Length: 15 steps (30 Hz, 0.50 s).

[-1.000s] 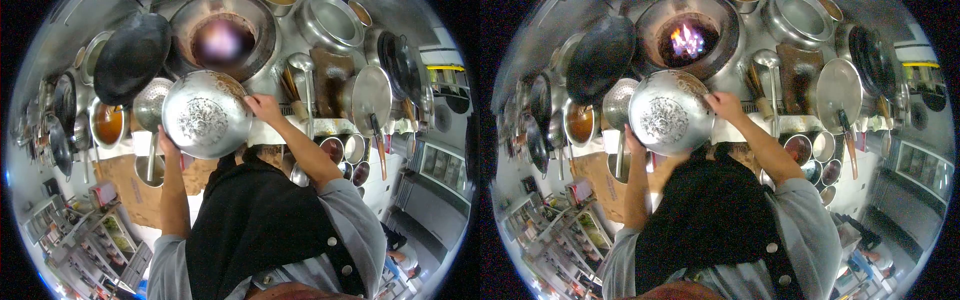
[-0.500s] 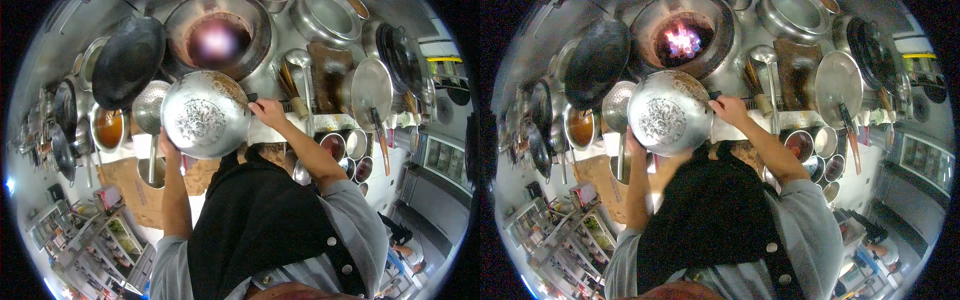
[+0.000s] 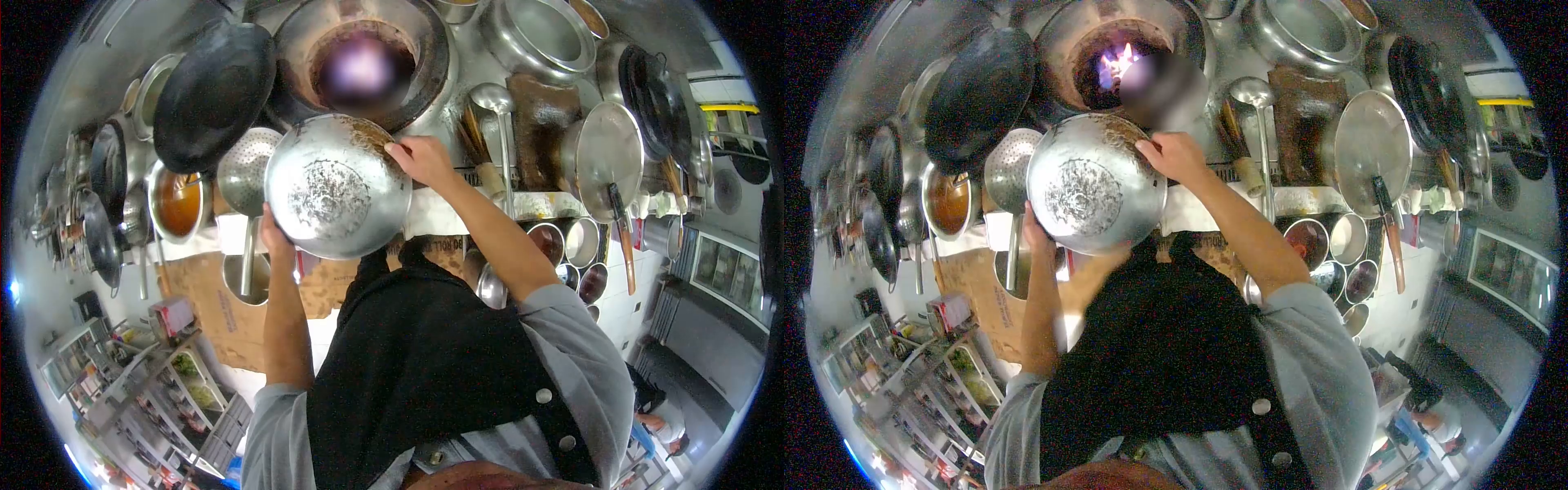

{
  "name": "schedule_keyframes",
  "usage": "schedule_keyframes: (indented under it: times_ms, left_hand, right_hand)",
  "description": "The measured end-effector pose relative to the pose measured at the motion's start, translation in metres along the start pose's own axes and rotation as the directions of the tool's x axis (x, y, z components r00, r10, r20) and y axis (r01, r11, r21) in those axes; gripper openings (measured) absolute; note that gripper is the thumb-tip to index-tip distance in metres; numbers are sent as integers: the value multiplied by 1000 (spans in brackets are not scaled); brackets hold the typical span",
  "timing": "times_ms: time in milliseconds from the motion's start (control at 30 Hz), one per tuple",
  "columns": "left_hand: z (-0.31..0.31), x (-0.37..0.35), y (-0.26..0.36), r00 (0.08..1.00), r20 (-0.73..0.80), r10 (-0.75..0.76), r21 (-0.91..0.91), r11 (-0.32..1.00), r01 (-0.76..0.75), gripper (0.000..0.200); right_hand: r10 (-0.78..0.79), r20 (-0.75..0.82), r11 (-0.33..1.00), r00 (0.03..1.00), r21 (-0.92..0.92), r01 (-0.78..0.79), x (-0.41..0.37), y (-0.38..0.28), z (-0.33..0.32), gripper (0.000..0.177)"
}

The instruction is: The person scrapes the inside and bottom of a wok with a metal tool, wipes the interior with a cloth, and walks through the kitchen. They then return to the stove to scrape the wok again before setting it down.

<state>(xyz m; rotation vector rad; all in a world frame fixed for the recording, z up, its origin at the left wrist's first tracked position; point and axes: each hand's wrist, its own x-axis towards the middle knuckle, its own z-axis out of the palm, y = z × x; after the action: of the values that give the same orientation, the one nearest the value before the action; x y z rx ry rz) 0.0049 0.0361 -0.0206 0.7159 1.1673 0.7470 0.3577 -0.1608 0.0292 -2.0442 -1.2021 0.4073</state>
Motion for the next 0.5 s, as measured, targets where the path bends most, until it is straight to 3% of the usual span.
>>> schedule_keyframes:
  times_ms: [67,200,400,500]
  left_hand:
    - [-5,7,-3,1000,7,17,11,1000,-17,59]
    - [2,3,0,1000,-2,18,29,999,-18,67]
    - [0,14,-4,979,-203,0,100,995,21,87]
    - [0,14,-5,995,-100,-10,-24,1000,8,93]
  right_hand:
    - [-22,-13,1000,1000,16,22,0,2,-2,54]
    - [128,82,991,988,-48,-124,-35,11,-12,54]
    - [153,42,987,987,-50,-151,-5,-15,-4,55]
    - [156,73,985,985,-88,-150,-53,13,-8,59]
